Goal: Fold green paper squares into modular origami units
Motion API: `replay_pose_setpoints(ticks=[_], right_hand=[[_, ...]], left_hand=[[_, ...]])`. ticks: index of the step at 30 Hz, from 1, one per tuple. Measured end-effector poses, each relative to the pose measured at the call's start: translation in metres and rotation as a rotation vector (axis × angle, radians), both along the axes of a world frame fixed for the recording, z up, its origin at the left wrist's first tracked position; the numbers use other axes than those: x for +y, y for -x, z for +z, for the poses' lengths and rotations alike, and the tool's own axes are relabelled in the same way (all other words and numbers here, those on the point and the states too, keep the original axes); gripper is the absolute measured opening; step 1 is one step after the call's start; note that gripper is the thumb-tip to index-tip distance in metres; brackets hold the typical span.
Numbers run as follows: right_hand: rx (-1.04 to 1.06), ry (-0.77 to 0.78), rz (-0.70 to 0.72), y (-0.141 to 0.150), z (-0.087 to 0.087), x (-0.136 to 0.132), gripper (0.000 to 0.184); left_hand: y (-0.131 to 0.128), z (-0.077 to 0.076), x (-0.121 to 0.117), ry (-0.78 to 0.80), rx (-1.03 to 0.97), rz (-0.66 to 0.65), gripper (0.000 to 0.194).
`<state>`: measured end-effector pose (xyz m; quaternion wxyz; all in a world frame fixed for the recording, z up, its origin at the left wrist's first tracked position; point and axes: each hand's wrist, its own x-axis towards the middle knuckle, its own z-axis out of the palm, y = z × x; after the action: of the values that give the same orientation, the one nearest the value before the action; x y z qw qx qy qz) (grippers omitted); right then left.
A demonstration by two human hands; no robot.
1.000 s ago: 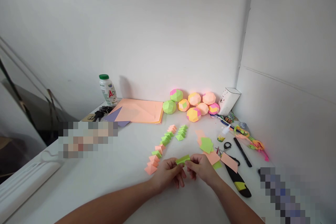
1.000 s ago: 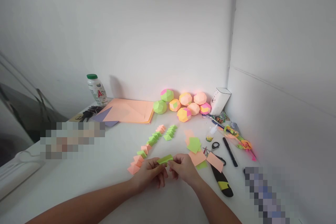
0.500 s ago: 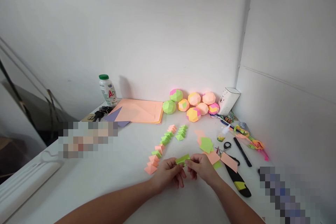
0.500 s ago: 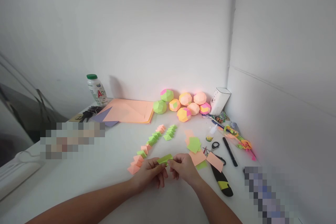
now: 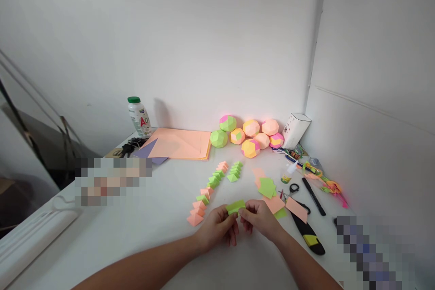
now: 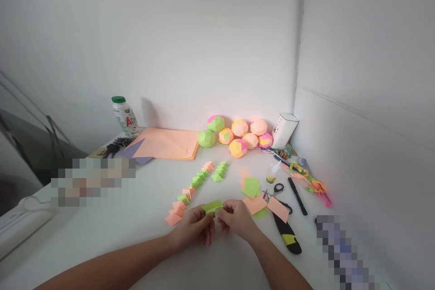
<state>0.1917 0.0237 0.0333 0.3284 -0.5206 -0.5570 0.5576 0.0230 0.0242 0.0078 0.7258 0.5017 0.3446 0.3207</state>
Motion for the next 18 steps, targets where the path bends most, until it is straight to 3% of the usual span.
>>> replay_pose_setpoints(ticks=[7, 18], right_hand=[[-0.114, 0.028, -0.006, 0.006, 0.000, -0.005, 0.007], [-0.248, 0.025, 0.025, -0.014, 0.006, 0.002, 0.005]], left_hand=[[0.001, -0.002, -0.002, -0.036, 0.045, -0.015, 0.034], [-0.002, -0.005, -0.003, 0.009, 0.077, 0.006, 0.034]])
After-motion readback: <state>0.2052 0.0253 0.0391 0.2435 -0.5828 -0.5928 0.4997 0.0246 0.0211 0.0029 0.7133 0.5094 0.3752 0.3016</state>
